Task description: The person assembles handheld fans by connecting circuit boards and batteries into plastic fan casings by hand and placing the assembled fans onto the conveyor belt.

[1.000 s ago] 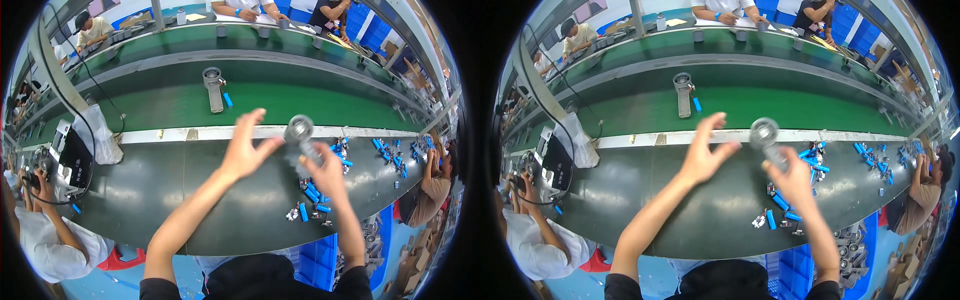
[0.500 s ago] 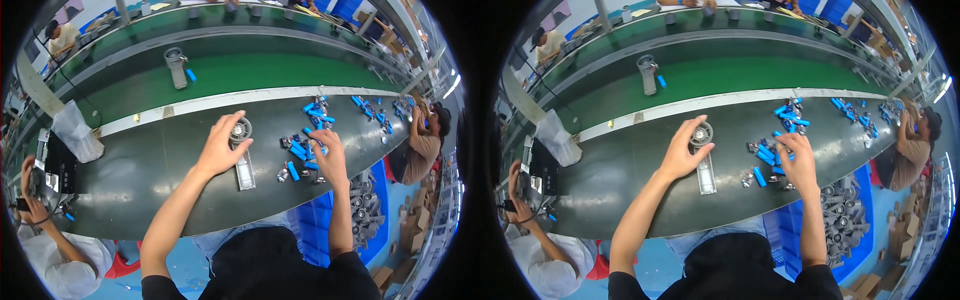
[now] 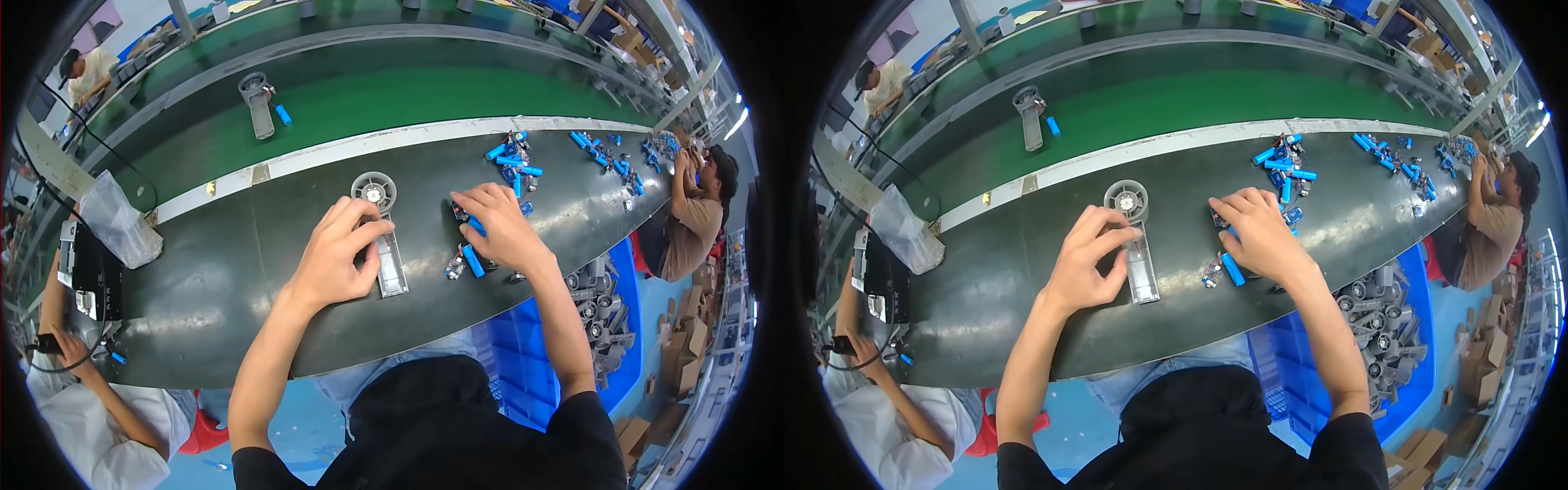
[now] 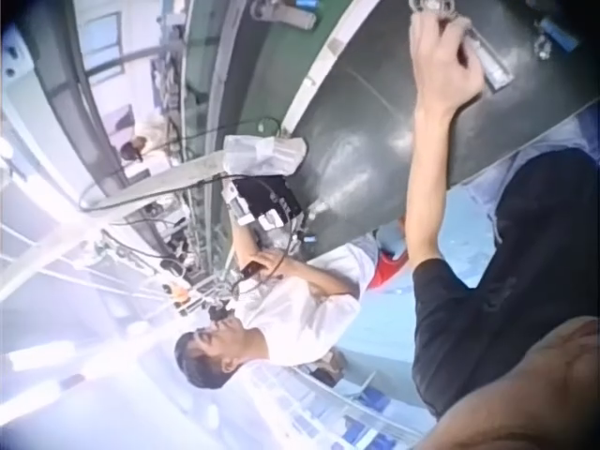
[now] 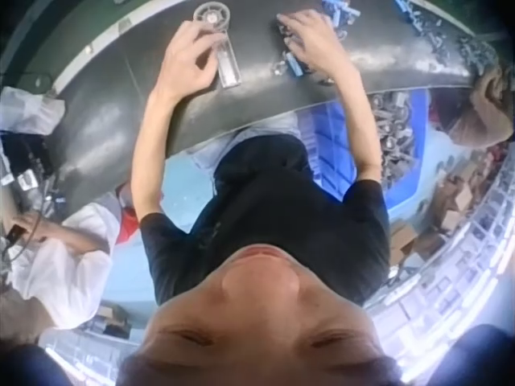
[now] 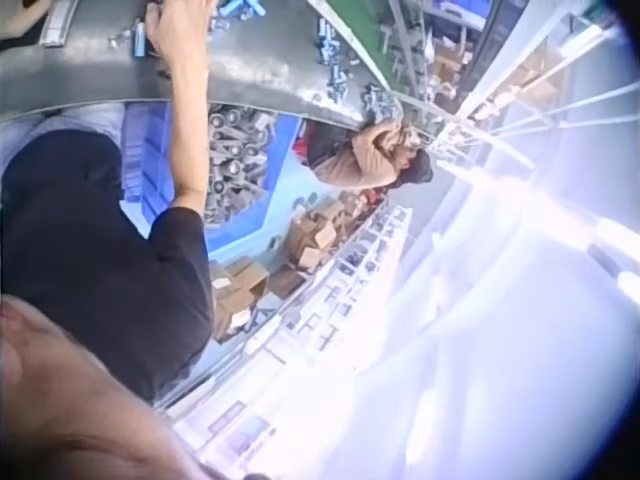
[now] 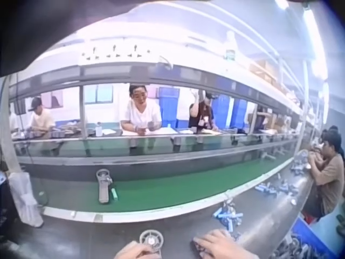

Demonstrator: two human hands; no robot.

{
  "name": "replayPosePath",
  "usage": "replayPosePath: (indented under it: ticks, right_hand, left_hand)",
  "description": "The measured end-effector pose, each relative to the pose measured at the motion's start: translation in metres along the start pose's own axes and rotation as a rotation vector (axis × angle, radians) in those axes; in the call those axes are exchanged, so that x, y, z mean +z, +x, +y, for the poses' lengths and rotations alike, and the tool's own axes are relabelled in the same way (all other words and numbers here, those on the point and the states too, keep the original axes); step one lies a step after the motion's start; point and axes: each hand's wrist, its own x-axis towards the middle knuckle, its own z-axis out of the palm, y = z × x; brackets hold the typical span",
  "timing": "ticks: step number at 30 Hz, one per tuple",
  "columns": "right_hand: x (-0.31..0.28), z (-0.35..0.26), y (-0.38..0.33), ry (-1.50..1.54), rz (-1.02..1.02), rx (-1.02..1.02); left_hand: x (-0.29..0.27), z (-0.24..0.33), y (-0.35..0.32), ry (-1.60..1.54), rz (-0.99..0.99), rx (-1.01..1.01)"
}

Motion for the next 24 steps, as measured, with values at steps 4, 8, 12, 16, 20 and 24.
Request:
replayPosePath:
  ticks: [4, 8, 12, 16, 20, 24]
  right_hand:
    - [-0.006, 0.001, 0.001, 0.073, 0.112, 0.093]
    - [-0.008, 0.000, 0.006, 0.321, 0.291, 0.244]
    - [-0.010, -0.007, 0.010, 1.003, 0.332, 0.614]
    - [0.003, -0.021, 0.011, 1.341, 0.300, 0.643]
    - [0.026, -0.032, 0.009, 1.719, 0.195, 0.672]
    - [0.039, -0.050, 0.005, 1.275, 0.246, 0.540]
  left_hand:
    - [0.005, -0.001, -0.001, 0.031, -0.054, -0.007]
    - [0.005, -0.002, -0.002, 0.068, -0.069, -0.004]
    - [0.013, 0.000, -0.002, -0.118, 0.078, -0.119]
    - [0.021, 0.005, -0.004, -0.341, 0.149, -0.349]
    - [0.032, 0.007, -0.004, -0.502, 0.302, -0.480]
    - [0.030, 0.011, -0.003, -0.408, 0.240, -0.424]
